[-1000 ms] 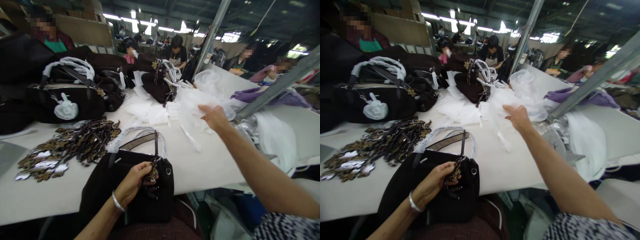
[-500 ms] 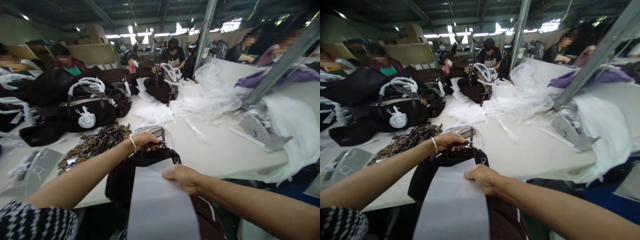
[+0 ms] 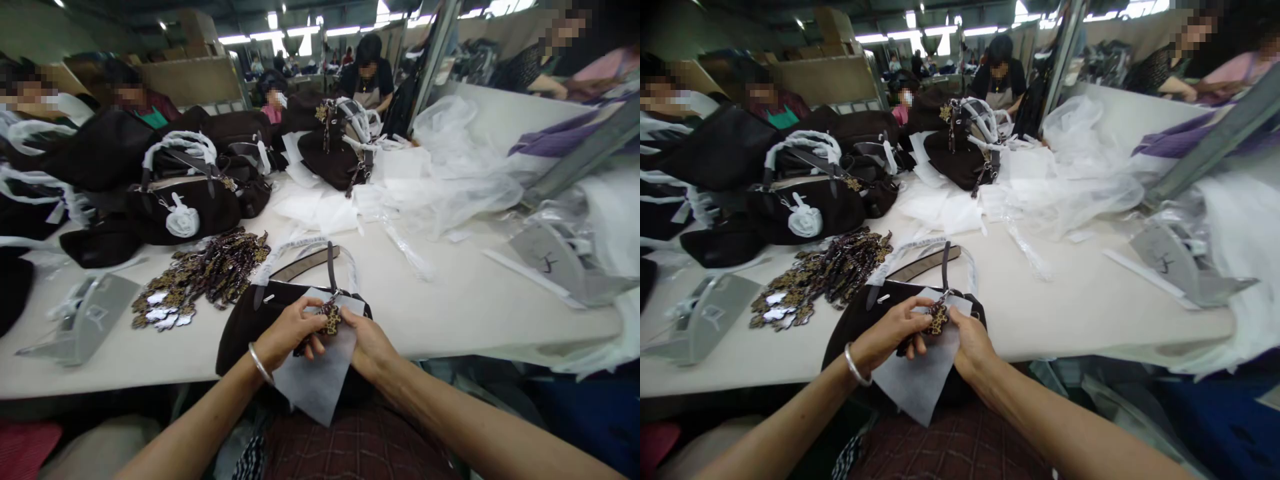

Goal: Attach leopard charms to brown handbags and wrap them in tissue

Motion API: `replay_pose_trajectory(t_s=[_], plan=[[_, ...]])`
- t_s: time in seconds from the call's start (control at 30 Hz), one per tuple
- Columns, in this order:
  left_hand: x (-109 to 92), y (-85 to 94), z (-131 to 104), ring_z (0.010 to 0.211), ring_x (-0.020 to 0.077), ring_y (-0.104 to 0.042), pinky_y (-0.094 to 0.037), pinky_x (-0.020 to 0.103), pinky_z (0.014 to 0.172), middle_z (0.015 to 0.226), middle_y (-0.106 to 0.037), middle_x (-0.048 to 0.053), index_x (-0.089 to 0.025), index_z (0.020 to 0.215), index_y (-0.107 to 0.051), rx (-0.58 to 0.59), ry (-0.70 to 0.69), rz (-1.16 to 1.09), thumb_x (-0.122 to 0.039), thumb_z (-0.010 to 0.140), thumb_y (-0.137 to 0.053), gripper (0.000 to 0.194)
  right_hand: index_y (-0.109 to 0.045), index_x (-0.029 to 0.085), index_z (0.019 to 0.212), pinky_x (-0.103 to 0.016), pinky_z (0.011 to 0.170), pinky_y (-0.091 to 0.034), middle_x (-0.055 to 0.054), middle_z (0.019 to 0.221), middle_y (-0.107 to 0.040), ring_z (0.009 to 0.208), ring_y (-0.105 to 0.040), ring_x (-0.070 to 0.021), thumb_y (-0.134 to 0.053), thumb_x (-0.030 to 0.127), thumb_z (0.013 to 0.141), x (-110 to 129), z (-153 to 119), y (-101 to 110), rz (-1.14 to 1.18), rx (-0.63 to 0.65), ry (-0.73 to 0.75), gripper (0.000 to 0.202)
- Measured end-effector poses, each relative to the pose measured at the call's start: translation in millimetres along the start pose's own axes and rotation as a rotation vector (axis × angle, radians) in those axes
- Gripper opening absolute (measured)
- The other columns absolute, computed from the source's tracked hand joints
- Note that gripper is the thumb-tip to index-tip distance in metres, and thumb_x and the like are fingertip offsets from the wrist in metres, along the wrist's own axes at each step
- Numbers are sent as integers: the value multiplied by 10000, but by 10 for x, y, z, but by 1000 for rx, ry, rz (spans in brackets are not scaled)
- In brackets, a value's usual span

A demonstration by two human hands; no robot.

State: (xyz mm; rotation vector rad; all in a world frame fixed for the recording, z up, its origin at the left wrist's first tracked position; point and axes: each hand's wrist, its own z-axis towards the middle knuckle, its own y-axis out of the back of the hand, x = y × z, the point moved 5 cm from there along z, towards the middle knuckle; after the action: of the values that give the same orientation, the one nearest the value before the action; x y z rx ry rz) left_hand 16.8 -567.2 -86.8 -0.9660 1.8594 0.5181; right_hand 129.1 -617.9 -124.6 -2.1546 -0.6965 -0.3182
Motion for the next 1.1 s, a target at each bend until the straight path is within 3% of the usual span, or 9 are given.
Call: replay_pose_trajectory(t_s=[0.17,0.37,0.57,0.7,0.83,0.9,1.0,1.03,1.1], plan=[[250,-106,-29,437,157,-588,-356,204,385,663,-629,-21,-229,1393,-351,-269,-105,177,-338,815,-614,644,-636,147,844,-298,567,-507,-32,689,-668,594,-611,-174,-713,366,779,4,98,-15,-17,23,63,242],[213,-125,-245,658,245,-623,-399,298,646,777,-666,61,-245,1345,-498,-489,-262,541,-436,858,-601,533,-679,136,854,-306,748,-542,-43,822,-718,781,-660,-188,-835,209,628,78,134,32,-37,-79,162,284],[344,-137,-560,802,252,-613,-420,310,718,911,-670,95,-294,1291,-577,-390,-324,745,-327,939,-474,368,-697,132,924,-294,757,-545,-42,847,-733,757,-665,-166,-850,232,632,54,82,-37,-34,-28,144,344],[220,-24,-647,971,254,-591,-448,339,858,1060,-653,75,-301,1135,-664,-308,-422,838,-345,916,-534,258,-704,123,918,-288,757,-547,-41,842,-742,752,-670,-165,-869,204,586,69,96,7,-78,-55,183,379],[48,469,-424,1172,292,-510,-394,445,1021,1266,-568,111,-216,1241,-570,-596,-422,725,-390,882,-578,399,-710,129,972,-356,829,-553,-71,919,-750,845,-690,-221,-877,225,577,57,113,2,-71,-22,139,440],[100,629,-158,1096,292,-570,-460,437,939,1207,-607,131,-161,1253,-538,-489,-297,536,-428,866,-584,472,-710,137,991,-380,834,-555,-84,956,-748,880,-691,-246,-879,237,575,54,111,-13,-68,4,120,460],[165,578,118,848,249,-651,-526,350,715,990,-687,93,-132,1128,-586,-172,-135,288,-454,865,-566,416,-714,138,989,-382,820,-552,-89,981,-743,882,-685,-248,-871,281,594,79,116,-2,-116,23,134,448],[133,530,129,796,232,-650,-520,325,676,935,-692,75,-136,1066,-605,-149,-141,298,-437,868,-566,363,-717,136,980,-370,817,-547,-86,977,-742,869,-681,-236,-867,297,603,97,123,13,-162,21,158,437],[-11,422,42,789,206,-636,-507,304,696,901,-679,46,-159,993,-620,-261,-264,482,-375,885,-562,248,-722,130,958,-337,807,-534,-75,951,-742,831,-669,-204,-856,323,621,130,143,46,-277,16,216,411]])
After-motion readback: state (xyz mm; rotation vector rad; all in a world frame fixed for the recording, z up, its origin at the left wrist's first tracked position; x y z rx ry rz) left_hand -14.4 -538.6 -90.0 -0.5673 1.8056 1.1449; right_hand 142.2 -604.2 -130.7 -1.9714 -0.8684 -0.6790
